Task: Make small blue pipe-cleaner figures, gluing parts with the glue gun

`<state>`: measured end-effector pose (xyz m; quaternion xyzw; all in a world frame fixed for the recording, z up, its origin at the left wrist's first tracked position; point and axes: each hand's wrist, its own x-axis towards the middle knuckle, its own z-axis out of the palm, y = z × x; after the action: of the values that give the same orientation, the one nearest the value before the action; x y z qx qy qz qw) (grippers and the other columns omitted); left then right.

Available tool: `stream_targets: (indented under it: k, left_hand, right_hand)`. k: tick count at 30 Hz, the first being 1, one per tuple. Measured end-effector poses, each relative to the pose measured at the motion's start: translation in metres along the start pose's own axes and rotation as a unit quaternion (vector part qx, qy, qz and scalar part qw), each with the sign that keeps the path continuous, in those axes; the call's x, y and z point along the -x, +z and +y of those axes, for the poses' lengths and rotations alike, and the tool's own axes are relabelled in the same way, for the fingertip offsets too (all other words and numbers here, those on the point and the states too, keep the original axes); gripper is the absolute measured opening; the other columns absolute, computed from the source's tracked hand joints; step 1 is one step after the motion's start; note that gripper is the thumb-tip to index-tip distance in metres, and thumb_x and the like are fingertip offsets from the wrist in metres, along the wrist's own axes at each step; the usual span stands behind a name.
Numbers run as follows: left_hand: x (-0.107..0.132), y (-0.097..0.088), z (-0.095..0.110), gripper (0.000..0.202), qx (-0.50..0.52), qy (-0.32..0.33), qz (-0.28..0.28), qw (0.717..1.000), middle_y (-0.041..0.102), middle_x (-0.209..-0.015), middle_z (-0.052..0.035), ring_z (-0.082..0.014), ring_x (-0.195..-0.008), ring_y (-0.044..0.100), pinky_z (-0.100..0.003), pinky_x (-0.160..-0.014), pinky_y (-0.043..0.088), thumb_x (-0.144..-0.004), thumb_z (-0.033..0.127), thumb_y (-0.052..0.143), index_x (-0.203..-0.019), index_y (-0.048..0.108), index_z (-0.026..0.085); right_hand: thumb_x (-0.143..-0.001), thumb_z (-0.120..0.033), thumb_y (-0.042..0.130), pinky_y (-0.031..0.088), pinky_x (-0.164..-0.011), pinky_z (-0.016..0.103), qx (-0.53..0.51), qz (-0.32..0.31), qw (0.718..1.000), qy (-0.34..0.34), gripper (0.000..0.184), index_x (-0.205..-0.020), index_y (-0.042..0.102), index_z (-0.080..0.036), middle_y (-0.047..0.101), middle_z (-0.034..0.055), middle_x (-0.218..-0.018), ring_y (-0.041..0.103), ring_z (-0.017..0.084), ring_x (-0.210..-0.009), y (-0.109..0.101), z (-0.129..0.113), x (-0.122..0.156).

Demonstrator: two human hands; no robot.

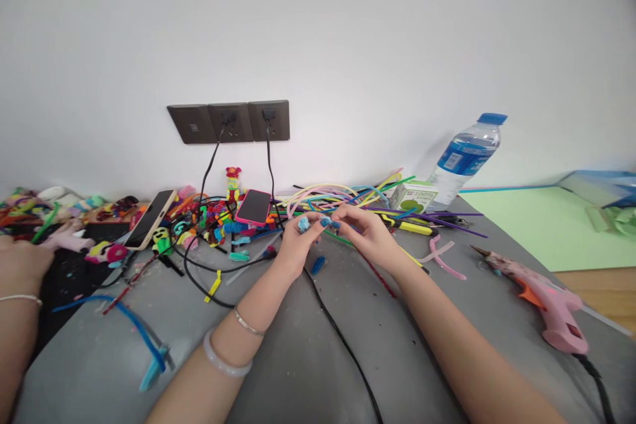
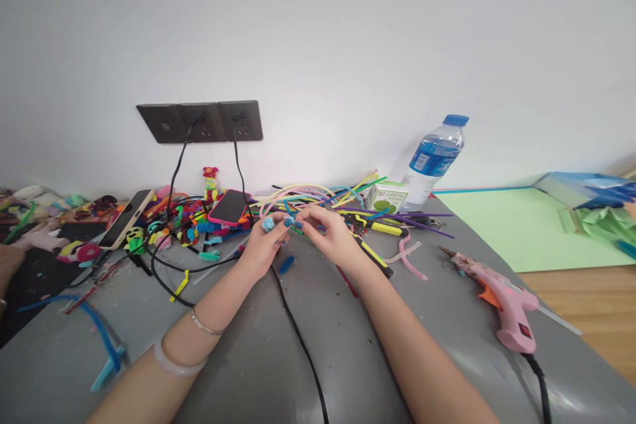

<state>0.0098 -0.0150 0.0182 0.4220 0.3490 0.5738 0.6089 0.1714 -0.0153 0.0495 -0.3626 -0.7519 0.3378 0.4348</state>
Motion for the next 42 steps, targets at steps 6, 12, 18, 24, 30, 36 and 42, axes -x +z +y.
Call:
stream_targets:
  k: [6,12,18,24,30,36,42]
  left_hand:
    - [0.000,0.000,0.002,0.039,0.009,-0.025,-0.004,1.000,0.039,-0.052,0.0084,-0.0054,-0.049,0.034,-0.023,-0.050,0.028,-0.059,0.046,0.085,-0.077,0.067,0.016]
    - [-0.001,0.000,0.001,0.042,0.011,-0.046,0.017,0.999,0.035,-0.050,0.0099,-0.0044,-0.047,0.029,-0.023,-0.050,0.025,-0.056,0.045,0.087,-0.079,0.068,0.015]
    - [-0.001,-0.002,0.001,0.041,0.003,-0.044,0.008,0.999,0.033,-0.049,0.0103,-0.0044,-0.046,0.028,-0.023,-0.049,0.024,-0.059,0.047,0.085,-0.079,0.068,0.015]
    - [-0.004,-0.005,-0.006,0.041,-0.048,-0.007,0.023,0.999,0.041,-0.053,0.0078,-0.0056,-0.048,0.033,-0.024,-0.050,0.027,-0.061,0.048,0.083,-0.082,0.070,0.015]
    - [-0.003,-0.005,-0.002,0.036,-0.091,0.037,0.019,0.995,0.038,-0.055,0.0072,-0.0078,-0.048,0.032,-0.024,-0.050,0.028,-0.075,0.053,0.070,-0.080,0.063,0.018]
    - [0.005,-0.004,0.001,0.012,-0.354,0.117,-0.074,0.925,0.064,-0.079,0.0007,-0.0127,-0.065,0.054,-0.024,-0.062,0.038,-0.076,0.025,0.067,-0.086,0.063,0.020]
    - [0.009,-0.004,-0.002,0.023,-0.476,0.148,-0.144,0.855,0.066,-0.094,-0.0026,-0.0195,-0.087,0.062,-0.029,-0.078,0.044,-0.078,0.027,0.069,-0.099,0.061,0.021]
  right_hand:
    - [-0.085,-0.054,0.061,0.043,-0.064,0.028,-0.050,0.007,0.998,0.025,0.034,-0.078,0.060,-0.020,0.058,0.0028,-0.074,0.053,0.016,-0.068,0.000,0.000,-0.002]
    - [-0.083,-0.049,0.065,0.043,-0.064,0.029,-0.036,0.053,0.997,0.030,0.030,-0.076,0.059,-0.021,0.059,0.0028,-0.075,0.054,0.016,-0.069,0.007,0.005,-0.002]
    - [-0.084,-0.042,0.064,0.041,-0.062,0.028,-0.014,0.052,0.998,0.029,0.024,-0.075,0.058,-0.021,0.057,0.0014,-0.072,0.051,0.016,-0.066,0.010,0.009,-0.001]
    - [-0.083,-0.032,0.061,0.040,-0.062,0.028,0.027,0.061,0.998,0.015,0.015,-0.074,0.058,-0.021,0.057,0.0010,-0.070,0.050,0.015,-0.064,0.008,0.008,-0.001]
    - [-0.079,-0.020,0.056,0.040,-0.062,0.027,0.068,0.065,0.996,-0.008,0.003,-0.077,0.055,-0.021,0.057,0.0006,-0.072,0.051,0.015,-0.065,0.005,0.011,-0.002]
    - [-0.078,-0.015,0.056,0.041,-0.061,0.027,0.092,0.085,0.992,0.010,0.007,-0.080,0.057,-0.021,0.059,0.0004,-0.073,0.052,0.014,-0.063,-0.001,0.017,-0.002]
    - [-0.080,-0.012,0.053,0.042,-0.063,0.026,0.152,0.048,0.986,-0.043,0.009,-0.081,0.056,-0.021,0.060,0.0015,-0.077,0.054,0.015,-0.067,-0.003,0.021,-0.001]
